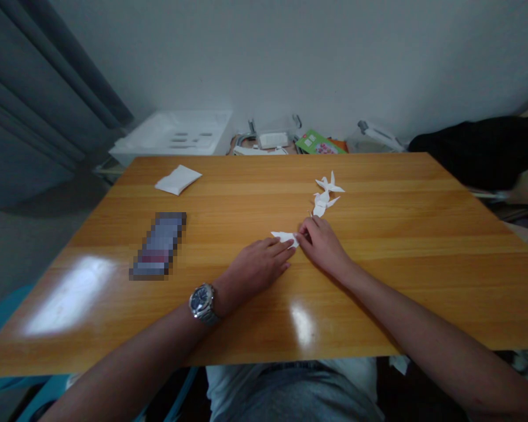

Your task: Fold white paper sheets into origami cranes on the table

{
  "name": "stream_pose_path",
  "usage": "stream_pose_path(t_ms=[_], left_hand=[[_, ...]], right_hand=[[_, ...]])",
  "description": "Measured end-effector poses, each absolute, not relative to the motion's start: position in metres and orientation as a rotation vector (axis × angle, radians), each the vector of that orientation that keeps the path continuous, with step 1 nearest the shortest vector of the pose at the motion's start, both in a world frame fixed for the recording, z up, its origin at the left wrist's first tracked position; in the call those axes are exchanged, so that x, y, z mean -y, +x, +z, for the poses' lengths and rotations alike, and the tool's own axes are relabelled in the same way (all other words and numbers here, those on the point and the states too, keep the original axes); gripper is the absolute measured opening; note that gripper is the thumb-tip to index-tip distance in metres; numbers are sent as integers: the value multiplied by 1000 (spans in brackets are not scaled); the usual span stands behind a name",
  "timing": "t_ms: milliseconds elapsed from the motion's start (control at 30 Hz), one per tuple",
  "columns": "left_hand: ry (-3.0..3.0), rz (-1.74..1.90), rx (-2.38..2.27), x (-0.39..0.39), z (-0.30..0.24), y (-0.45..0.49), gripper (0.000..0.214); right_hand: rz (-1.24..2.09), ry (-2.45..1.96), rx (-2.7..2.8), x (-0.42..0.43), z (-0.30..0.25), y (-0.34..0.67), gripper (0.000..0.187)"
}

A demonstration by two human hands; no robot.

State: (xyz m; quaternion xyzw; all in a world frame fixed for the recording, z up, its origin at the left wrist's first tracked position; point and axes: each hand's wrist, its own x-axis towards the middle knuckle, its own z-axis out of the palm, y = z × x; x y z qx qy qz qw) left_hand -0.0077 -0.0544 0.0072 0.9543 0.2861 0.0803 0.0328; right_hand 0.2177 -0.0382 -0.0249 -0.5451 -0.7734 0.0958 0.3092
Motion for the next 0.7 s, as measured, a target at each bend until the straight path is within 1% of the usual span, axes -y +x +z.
stream_pose_path(t_ms=[100, 200, 300, 367, 533, 700], left_hand=[[2910, 260, -900, 54, 8, -10, 42], [2893, 296, -916, 52, 11, -12, 43], [2885, 321, -950, 51, 13, -12, 43], [2885, 324, -964, 50, 12, -12, 42], [2876, 310, -986, 52, 11, -11, 44], [2861, 292, -969, 53, 12, -11, 43]], right_hand=[[263, -1425, 2046, 37, -26, 219, 10], [292, -1374, 2050, 39, -23, 222, 3], [323, -1299, 2065, 41, -17, 228, 22], [361, -1228, 2143, 43, -11, 235, 28], [384, -1029, 2439, 44, -5, 250, 32], [221, -1094, 2583, 42, -7, 258, 32]])
